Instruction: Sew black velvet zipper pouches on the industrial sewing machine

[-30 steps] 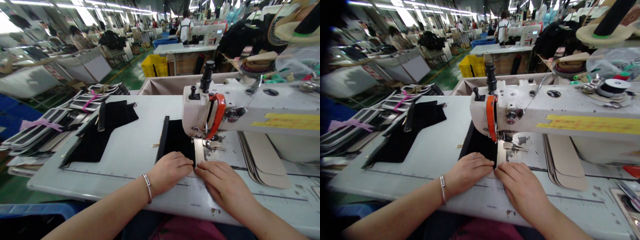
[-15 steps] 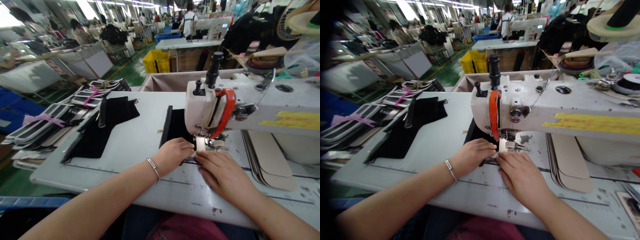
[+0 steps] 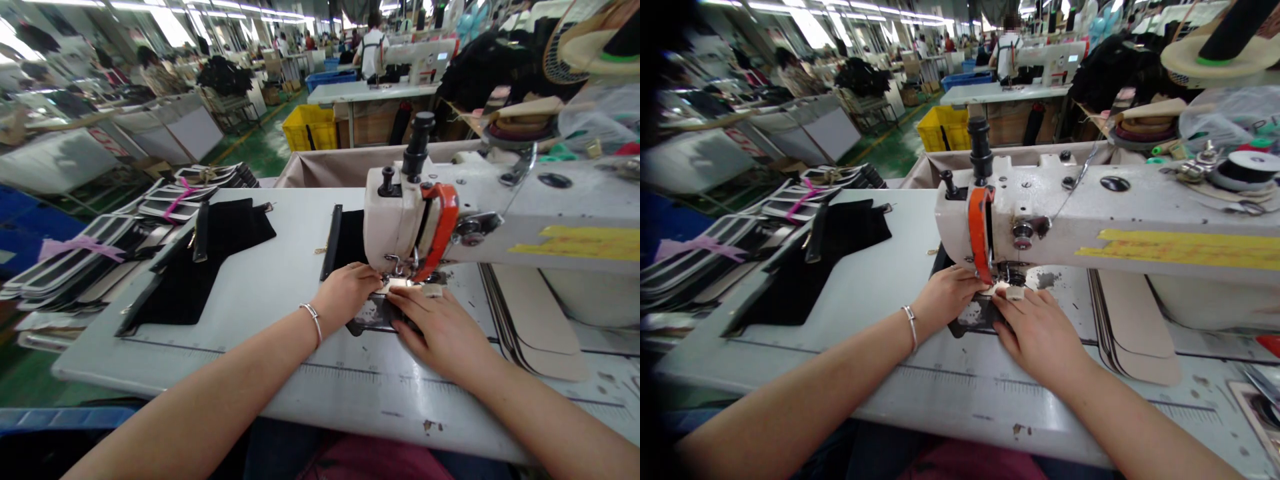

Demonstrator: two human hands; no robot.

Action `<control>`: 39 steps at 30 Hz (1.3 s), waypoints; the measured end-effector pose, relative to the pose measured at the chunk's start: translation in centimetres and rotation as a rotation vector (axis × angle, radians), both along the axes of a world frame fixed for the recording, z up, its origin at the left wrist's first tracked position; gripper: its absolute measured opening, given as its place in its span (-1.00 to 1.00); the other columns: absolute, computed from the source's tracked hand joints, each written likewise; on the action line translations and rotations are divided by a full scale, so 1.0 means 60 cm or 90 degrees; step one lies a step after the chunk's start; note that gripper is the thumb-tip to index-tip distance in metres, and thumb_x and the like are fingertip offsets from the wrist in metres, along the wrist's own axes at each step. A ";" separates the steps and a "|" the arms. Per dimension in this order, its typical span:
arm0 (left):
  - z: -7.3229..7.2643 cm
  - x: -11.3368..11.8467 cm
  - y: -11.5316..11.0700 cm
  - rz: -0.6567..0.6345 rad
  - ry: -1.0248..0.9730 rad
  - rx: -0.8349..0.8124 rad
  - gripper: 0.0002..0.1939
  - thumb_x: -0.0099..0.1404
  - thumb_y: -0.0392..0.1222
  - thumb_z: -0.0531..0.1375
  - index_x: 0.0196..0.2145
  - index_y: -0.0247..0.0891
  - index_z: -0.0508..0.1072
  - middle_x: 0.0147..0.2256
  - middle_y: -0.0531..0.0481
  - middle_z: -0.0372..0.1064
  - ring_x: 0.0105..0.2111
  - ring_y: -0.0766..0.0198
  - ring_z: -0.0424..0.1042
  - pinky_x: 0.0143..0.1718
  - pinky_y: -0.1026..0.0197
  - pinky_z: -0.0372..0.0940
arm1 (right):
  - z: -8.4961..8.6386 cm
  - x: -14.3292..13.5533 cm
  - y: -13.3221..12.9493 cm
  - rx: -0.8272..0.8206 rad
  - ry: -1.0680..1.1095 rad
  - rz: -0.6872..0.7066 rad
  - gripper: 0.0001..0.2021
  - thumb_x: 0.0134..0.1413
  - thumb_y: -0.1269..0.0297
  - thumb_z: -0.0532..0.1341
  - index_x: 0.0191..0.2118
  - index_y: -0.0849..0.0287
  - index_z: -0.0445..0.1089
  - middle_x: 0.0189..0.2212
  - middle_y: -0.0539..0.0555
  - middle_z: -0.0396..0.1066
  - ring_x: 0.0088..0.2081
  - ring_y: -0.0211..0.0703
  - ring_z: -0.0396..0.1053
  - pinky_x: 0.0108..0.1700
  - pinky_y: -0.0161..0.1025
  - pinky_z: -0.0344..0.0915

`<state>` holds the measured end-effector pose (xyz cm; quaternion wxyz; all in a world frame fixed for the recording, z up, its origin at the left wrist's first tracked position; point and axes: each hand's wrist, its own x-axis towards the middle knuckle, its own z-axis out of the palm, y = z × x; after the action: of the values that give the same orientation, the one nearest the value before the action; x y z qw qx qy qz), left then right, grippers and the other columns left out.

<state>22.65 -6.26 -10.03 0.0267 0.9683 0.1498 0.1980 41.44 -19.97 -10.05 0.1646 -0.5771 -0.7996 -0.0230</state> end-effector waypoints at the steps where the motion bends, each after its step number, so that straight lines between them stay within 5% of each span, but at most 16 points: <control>1: -0.001 0.001 0.001 0.008 0.001 -0.003 -0.81 0.40 -0.43 0.19 -0.16 -0.25 0.58 -0.10 -0.01 0.57 -0.04 0.24 0.52 0.08 0.18 0.40 | -0.001 -0.001 0.001 -0.001 0.002 -0.004 -0.63 0.36 0.21 0.12 0.19 0.18 0.34 0.19 0.18 0.40 0.07 0.11 0.41 0.02 0.08 0.26; 13: -0.007 0.002 0.007 0.036 -0.046 -0.033 -0.76 0.37 -0.46 0.18 -0.23 -0.21 0.62 -0.15 -0.02 0.59 -0.10 0.23 0.54 0.04 0.18 0.42 | -0.009 -0.003 0.011 0.000 0.036 -0.014 -0.66 0.37 0.23 0.11 0.17 0.16 0.35 0.17 0.18 0.42 0.08 0.09 0.39 0.02 0.06 0.24; 23: -0.020 -0.004 0.008 0.014 -0.044 -0.063 -0.74 0.32 -0.50 0.19 -0.23 -0.22 0.62 -0.13 -0.01 0.59 -0.08 0.24 0.54 0.05 0.16 0.44 | -0.018 -0.013 0.014 0.027 0.087 -0.008 -0.77 0.35 0.35 0.10 -0.01 0.16 0.47 -0.05 0.17 0.52 -0.07 0.02 0.42 -0.03 0.00 0.30; 29: -0.022 -0.004 0.012 0.036 -0.070 -0.079 -0.69 0.33 -0.51 0.14 -0.20 -0.21 0.61 -0.13 -0.02 0.58 -0.07 0.23 0.53 0.06 0.14 0.44 | -0.017 -0.004 0.005 0.030 0.107 -0.008 -0.73 0.29 0.40 0.15 0.03 0.09 0.47 0.06 0.11 0.49 0.03 -0.05 0.43 0.07 -0.01 0.36; 34: -0.013 0.001 0.001 0.075 -0.066 -0.112 -0.84 0.39 -0.40 0.15 -0.18 -0.30 0.53 -0.14 -0.11 0.52 -0.07 0.13 0.46 0.05 0.06 0.42 | -0.023 -0.010 -0.035 0.024 0.121 -0.024 -0.60 0.24 0.39 0.19 0.19 0.07 0.37 0.21 0.11 0.39 0.20 -0.03 0.35 0.21 0.03 0.32; 39: 0.008 -0.036 -0.015 0.069 -0.024 -0.148 -0.81 0.35 -0.29 0.26 -0.07 -0.24 0.50 -0.12 -0.07 0.47 -0.06 0.09 0.40 0.05 0.03 0.35 | -0.040 -0.021 -0.058 0.032 0.130 -0.050 -0.61 0.31 0.37 0.13 0.22 0.08 0.35 0.25 0.16 0.34 0.25 0.03 0.30 0.25 0.12 0.28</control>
<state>20.51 -7.17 -9.52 0.1311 0.9453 0.2234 0.1983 40.17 -23.48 -12.47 0.2588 -0.6030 -0.7545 0.0092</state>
